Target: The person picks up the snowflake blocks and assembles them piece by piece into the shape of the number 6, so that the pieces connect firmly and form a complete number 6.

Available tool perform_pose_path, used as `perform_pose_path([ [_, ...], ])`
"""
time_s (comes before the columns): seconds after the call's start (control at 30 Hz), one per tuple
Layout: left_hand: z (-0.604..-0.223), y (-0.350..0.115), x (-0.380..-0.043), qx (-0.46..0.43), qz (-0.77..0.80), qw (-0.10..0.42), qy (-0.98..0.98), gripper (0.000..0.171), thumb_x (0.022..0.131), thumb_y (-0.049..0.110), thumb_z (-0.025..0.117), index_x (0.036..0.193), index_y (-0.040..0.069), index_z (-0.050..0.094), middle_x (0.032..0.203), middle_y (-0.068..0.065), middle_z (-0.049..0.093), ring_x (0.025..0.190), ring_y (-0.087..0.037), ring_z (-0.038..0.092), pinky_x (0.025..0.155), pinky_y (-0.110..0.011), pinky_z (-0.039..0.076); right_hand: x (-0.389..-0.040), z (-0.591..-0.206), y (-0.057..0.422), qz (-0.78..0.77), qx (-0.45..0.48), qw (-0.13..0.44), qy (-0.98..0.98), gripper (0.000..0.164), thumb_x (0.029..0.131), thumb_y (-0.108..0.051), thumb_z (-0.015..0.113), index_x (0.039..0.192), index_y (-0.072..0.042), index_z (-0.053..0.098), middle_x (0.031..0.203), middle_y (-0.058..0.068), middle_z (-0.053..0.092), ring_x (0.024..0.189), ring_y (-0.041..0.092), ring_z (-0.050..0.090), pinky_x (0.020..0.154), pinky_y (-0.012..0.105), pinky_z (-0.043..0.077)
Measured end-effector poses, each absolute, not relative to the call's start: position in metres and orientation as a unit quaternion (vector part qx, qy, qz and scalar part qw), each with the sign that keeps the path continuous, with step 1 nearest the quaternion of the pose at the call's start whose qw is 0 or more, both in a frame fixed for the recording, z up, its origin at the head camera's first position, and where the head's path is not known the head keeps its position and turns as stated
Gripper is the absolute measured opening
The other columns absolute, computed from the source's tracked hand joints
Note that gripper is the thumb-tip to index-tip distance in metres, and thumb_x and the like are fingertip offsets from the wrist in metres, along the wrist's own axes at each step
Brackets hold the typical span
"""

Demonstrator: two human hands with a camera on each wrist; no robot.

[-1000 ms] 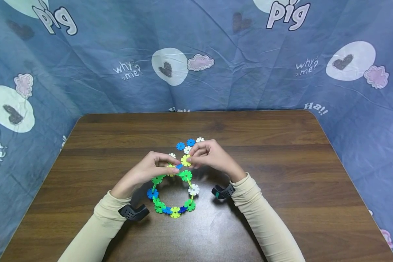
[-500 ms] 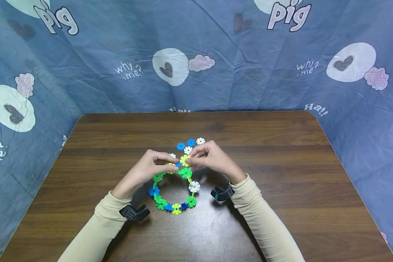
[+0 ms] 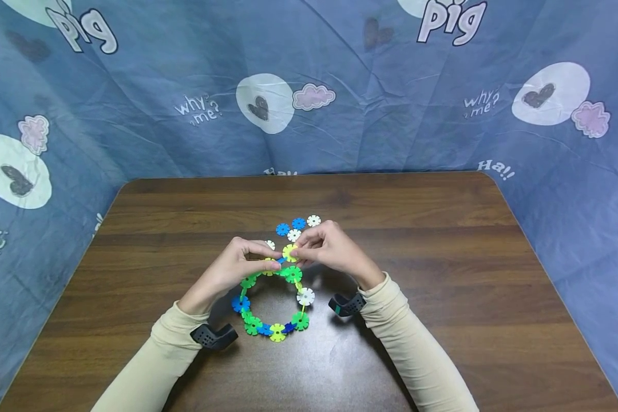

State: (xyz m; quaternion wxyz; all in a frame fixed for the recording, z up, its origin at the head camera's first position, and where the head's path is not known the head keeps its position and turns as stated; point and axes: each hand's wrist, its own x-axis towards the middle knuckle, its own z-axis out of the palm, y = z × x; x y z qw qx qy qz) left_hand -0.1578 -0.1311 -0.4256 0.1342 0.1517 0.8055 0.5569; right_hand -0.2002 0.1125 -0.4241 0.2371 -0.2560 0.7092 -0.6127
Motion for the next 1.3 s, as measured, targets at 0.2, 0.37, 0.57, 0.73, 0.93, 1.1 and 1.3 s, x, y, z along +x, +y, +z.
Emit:
perform_pose_path([
  [0.2,-0.427,-0.131,-0.158,0.137,0.572,0.132,0.798,0.022,0.089,0.014,0.082,0.107,0.002,0.080,0.107,-0.016,0.079,0.097,-0.015,0.066,0.076,-0.024,0.055,-0.199,-0.426,0.109,-0.615,-0.246,0.219,0.716,0.008,0.093,0.001,0.072,0.094,0.009,0.074,0.087,0.023,0.077,0.072,0.018,0.077,0.075,0.057,0.062],
  [0.37,-0.426,-0.131,-0.157,0.127,0.592,0.133,0.785,0.020,0.090,0.010,0.080,0.105,-0.002,0.079,0.106,-0.020,0.078,0.093,-0.010,0.068,0.076,-0.022,0.057,-0.198,-0.427,0.106,-0.611,-0.237,0.206,0.726,0.009,0.093,-0.002,0.073,0.092,0.006,0.075,0.083,0.018,0.077,0.071,0.016,0.076,0.074,0.053,0.063],
  [0.57,-0.427,-0.130,-0.155,0.144,0.596,0.137,0.778,0.016,0.090,0.008,0.079,0.104,-0.002,0.080,0.095,-0.014,0.077,0.080,-0.008,0.065,0.068,-0.020,0.052,-0.201,-0.425,0.108,-0.593,-0.255,0.213,0.734,0.008,0.092,-0.001,0.073,0.093,0.007,0.075,0.083,0.019,0.077,0.069,0.019,0.075,0.073,0.055,0.063],
  [0.73,-0.428,-0.127,-0.154,0.164,0.591,0.128,0.780,0.018,0.089,0.005,0.080,0.103,-0.005,0.079,0.091,-0.014,0.077,0.080,-0.008,0.064,0.068,-0.021,0.051,-0.204,-0.421,0.111,-0.570,-0.272,0.225,0.742,0.007,0.093,-0.002,0.072,0.093,0.004,0.076,0.082,0.020,0.076,0.072,0.037,0.074,0.074,0.057,0.062],
  [0.93,-0.431,-0.122,-0.152,0.139,0.618,0.148,0.760,0.023,0.089,0.004,0.080,0.109,-0.007,0.077,0.101,-0.021,0.078,0.082,-0.004,0.073,0.075,-0.022,0.060,-0.203,-0.415,0.117,-0.549,-0.264,0.216,0.763,0.009,0.095,-0.013,0.073,0.094,-0.006,0.079,0.085,0.014,0.078,0.072,0.025,0.073,0.073,0.045,0.064],
  [1.1,-0.430,-0.119,-0.150,0.111,0.648,0.161,0.736,0.029,0.088,-0.001,0.078,0.115,-0.010,0.073,0.108,-0.026,0.076,0.081,-0.009,0.078,0.081,-0.028,0.063,-0.203,-0.414,0.121,-0.531,-0.254,0.194,0.785,0.009,0.095,-0.019,0.076,0.094,-0.011,0.080,0.085,0.005,0.078,0.072,0.019,0.070,0.072,0.040,0.062],
  [1.3,-0.429,-0.118,-0.152,0.142,0.615,0.136,0.764,0.022,0.087,0.003,0.081,0.108,-0.004,0.078,0.100,-0.021,0.079,0.081,-0.011,0.076,0.077,-0.026,0.063,-0.202,-0.413,0.122,-0.541,-0.262,0.216,0.769,0.008,0.096,-0.012,0.073,0.095,-0.006,0.079,0.085,0.008,0.078,0.074,0.016,0.074,0.077,0.051,0.064],
])
